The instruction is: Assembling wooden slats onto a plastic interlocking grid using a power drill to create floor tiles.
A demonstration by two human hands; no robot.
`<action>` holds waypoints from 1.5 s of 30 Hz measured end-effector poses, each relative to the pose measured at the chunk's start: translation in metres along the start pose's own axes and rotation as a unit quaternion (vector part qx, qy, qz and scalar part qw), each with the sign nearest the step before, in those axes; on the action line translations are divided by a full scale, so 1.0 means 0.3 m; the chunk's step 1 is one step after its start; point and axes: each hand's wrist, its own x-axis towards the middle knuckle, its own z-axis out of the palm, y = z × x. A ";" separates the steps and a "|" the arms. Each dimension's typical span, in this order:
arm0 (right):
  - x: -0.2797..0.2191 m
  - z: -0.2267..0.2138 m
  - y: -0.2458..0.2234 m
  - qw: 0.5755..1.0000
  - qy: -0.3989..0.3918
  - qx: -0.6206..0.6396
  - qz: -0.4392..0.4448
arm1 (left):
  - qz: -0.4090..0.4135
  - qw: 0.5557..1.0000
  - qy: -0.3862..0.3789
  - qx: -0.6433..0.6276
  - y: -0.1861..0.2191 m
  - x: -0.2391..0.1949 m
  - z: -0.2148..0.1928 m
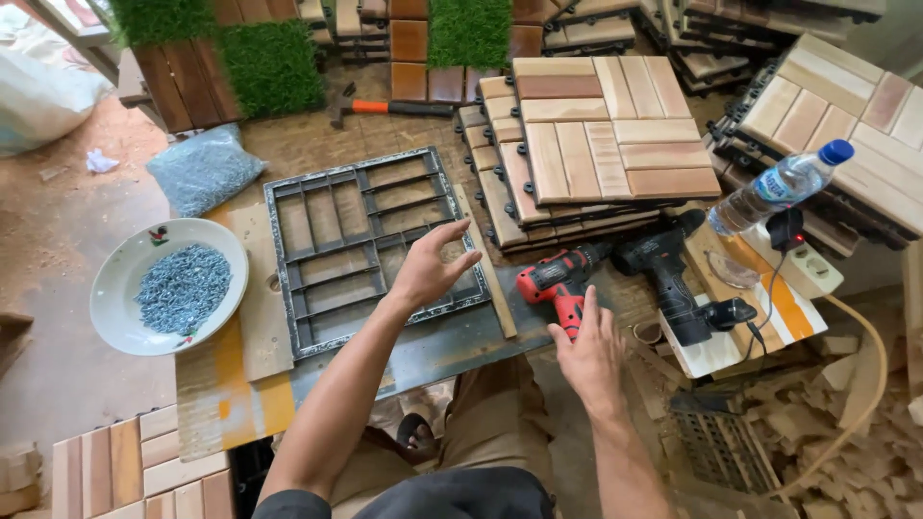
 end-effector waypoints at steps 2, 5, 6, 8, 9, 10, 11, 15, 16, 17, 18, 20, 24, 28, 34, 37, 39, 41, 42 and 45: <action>0.031 0.031 0.019 1.000 -0.009 0.005 -0.028 | -0.003 1.000 0.019 -0.003 -0.017 -0.066 -0.035; 0.030 0.037 0.031 0.997 0.002 -0.012 -0.074 | 0.003 0.999 0.044 0.011 -0.049 -0.197 -0.079; 0.049 0.039 0.017 0.994 0.031 -0.030 -0.097 | 0.022 0.998 0.054 0.032 -0.065 -0.234 -0.106; 0.061 0.046 0.037 0.987 0.069 -0.047 -0.140 | -0.016 0.997 0.059 0.052 0.009 -0.329 -0.178; 0.064 0.051 0.048 0.978 0.114 -0.066 -0.162 | -0.046 0.996 0.045 0.063 0.050 -0.383 -0.209; 0.060 0.022 -0.009 0.976 0.105 -0.060 -0.182 | -0.059 0.994 0.063 0.071 0.043 -0.426 -0.230; 0.056 -0.007 -0.065 0.955 0.163 -0.027 -0.247 | -0.028 0.991 0.110 0.067 0.037 -0.469 -0.249; 0.021 -0.030 -0.237 0.907 0.174 0.063 -0.377 | 0.041 0.962 0.258 0.077 0.063 -0.642 -0.306; 0.007 -0.019 -0.267 0.901 0.150 0.075 -0.401 | 0.016 0.956 0.279 0.091 0.071 -0.675 -0.317; -0.010 -0.004 -0.301 0.892 0.130 0.096 -0.421 | 0.055 0.937 0.332 0.094 0.075 -0.711 -0.333; -0.022 0.018 -0.346 0.881 0.105 0.119 -0.447 | 0.090 0.912 0.387 0.105 0.077 -0.758 -0.352; -0.108 0.051 -0.435 0.841 0.081 0.153 -0.513 | 0.033 0.869 0.464 0.169 0.074 -0.909 -0.385; -0.283 0.116 -0.654 0.743 -0.013 0.242 -0.624 | -0.141 0.734 0.575 0.331 -0.065 -1.231 -0.421; -0.409 0.229 -0.795 0.682 -0.125 0.235 -0.681 | -0.425 0.667 0.489 0.367 -0.397 -1.631 -0.361; -0.553 0.288 -0.985 0.580 -0.198 0.219 -0.759 | -0.463 0.656 0.359 0.475 -0.574 -1.857 -0.379; -0.582 0.317 -1.016 0.588 -0.185 0.276 -0.737 | -0.467 0.693 0.312 0.452 -0.572 -1.868 -0.417; -0.582 0.304 -1.019 0.593 -0.191 0.283 -0.729 | -0.443 0.699 0.360 0.430 -0.508 -1.840 -0.446; -0.581 0.284 -0.997 0.606 -0.192 0.289 -0.716 | -0.422 0.716 0.412 0.373 -0.470 -1.861 -0.458; -0.571 0.273 -0.984 0.620 -0.190 0.293 -0.703 | -0.398 0.730 0.461 0.311 -0.469 -1.848 -0.477; -0.534 0.271 -0.931 0.627 -0.144 0.304 -0.702 | -0.316 0.756 0.515 0.252 -0.240 -1.716 -0.561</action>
